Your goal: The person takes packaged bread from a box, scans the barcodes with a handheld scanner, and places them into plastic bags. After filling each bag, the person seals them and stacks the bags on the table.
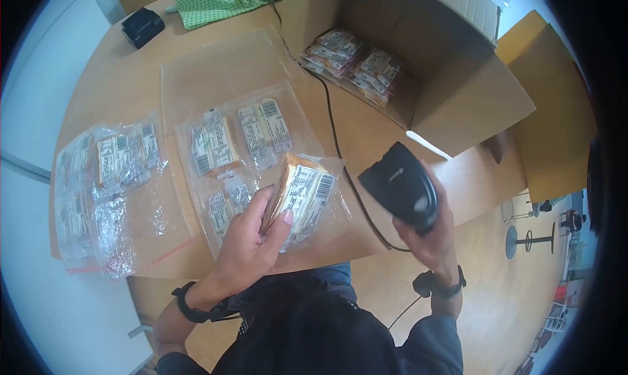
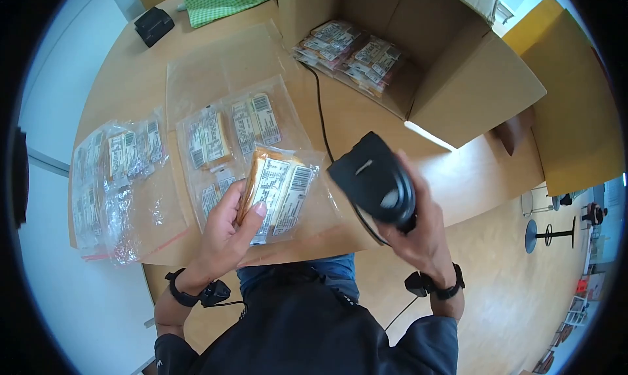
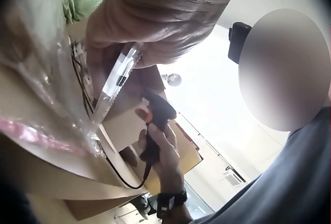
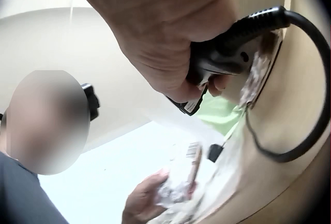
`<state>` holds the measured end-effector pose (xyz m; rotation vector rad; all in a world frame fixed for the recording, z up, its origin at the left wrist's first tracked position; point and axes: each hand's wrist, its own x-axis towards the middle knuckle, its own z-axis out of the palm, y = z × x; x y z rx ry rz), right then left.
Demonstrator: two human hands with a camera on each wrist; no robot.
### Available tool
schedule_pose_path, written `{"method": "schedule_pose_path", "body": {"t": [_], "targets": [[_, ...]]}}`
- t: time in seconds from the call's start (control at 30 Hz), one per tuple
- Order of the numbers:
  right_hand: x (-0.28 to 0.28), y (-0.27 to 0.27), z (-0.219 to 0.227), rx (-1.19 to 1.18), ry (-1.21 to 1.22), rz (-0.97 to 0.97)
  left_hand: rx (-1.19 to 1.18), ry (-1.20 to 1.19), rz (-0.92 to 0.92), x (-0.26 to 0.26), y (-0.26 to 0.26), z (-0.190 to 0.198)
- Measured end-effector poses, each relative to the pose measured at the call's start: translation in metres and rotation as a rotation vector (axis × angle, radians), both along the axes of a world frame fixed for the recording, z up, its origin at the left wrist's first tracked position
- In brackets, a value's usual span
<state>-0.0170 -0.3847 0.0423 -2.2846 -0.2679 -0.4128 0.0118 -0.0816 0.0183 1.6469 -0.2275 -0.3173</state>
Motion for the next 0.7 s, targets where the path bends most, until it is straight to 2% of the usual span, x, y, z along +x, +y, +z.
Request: {"method": "schedule_pose_path", "body": {"t": [0.07, 0.13, 0.33, 0.43, 0.7], "targets": [[-0.01, 0.005, 0.009, 0.041, 0.045, 0.034, -0.008, -0.029, -0.002, 0.0, -0.002, -0.002], [-0.01, 0.005, 0.016, -0.131, 0.153, 0.234, -0.013, -0.058, -0.007, -0.001, -0.003, -0.002], [-0.005, 0.016, 0.021, -0.188, 0.254, 0.32, -0.055, -0.043, 0.019, -0.001, 0.001, 0.004], [-0.004, 0.019, 0.014, -0.101, 0.226, 0.295, -0.04, -0.061, 0.028, -0.003, 0.002, 0.005], [0.0, 0.017, 0.013, -0.081, 0.298, 0.223, -0.063, -0.062, 0.027, 0.0, 0.001, 0.006]]}}
